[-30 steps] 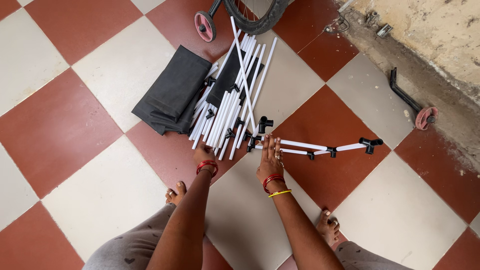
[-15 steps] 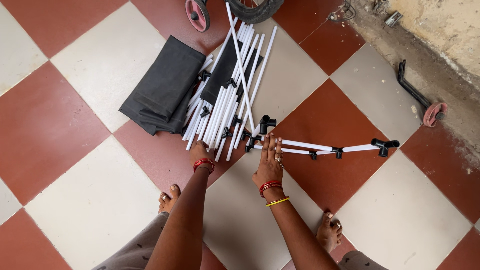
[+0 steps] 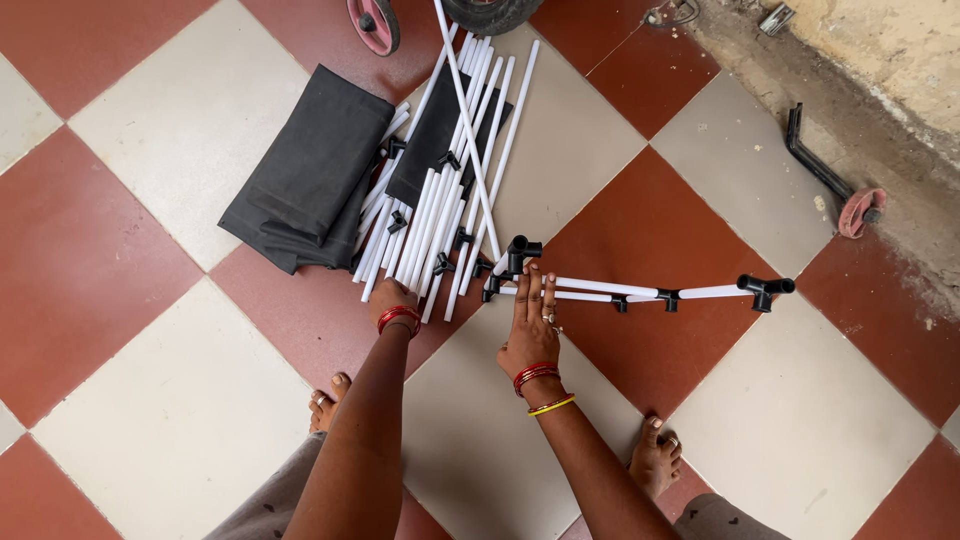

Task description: The person assembles a rack frame by inserting pipes into plastic corner connectors by hand.

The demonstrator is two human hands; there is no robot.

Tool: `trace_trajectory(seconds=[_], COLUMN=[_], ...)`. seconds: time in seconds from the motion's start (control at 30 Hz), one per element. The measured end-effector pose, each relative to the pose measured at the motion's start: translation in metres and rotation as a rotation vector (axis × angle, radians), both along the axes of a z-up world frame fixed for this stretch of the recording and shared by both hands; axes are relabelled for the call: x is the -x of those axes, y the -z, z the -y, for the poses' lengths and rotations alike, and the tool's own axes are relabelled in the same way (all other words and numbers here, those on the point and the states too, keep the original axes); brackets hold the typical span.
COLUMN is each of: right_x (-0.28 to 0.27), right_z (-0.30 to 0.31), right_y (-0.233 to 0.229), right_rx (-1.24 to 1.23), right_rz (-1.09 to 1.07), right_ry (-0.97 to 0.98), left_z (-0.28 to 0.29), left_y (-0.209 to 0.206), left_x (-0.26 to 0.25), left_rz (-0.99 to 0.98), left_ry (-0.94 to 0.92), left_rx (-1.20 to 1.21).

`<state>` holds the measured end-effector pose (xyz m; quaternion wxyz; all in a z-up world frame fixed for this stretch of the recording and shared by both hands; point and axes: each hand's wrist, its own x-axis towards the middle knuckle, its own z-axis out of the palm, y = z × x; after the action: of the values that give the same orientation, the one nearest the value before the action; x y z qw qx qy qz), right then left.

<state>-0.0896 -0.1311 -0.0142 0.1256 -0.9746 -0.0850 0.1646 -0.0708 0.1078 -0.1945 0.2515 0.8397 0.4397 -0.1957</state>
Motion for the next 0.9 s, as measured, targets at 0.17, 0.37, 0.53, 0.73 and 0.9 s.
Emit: trace_trajectory(seconds=[0.17, 0.37, 0.53, 0.73, 0.9], right_x=[-0.001, 0.001, -0.002, -0.006, -0.006], right_z=[-0.001, -0.001, 0.0, -0.001, -0.001], right_y=[-0.012, -0.006, 0.003, 0.01, 0.013], right_rx=[0.053, 0.04, 0.038, -0.007, 0.005], right_rz=[-0.073, -0.032, -0.009, 0.041, 0.052], right_ry=[-0.006, -0.003, -0.003, 0.003, 0.0], left_z=[-0.004, 0.006, 0.0, -0.025, -0.028], left_y=[0.005, -0.023, -0.027, 0.006, 0.009], left_x=[0.001, 0.002, 0.003, 0.003, 0.001], left_rz=[0.0, -0.025, 0.206, 0.228, 0.146], left_ry=[0.066, 0.042, 0.008, 0.01, 0.035], left_rx=[-0.052, -0.004, -0.104, -0.07, -0.1])
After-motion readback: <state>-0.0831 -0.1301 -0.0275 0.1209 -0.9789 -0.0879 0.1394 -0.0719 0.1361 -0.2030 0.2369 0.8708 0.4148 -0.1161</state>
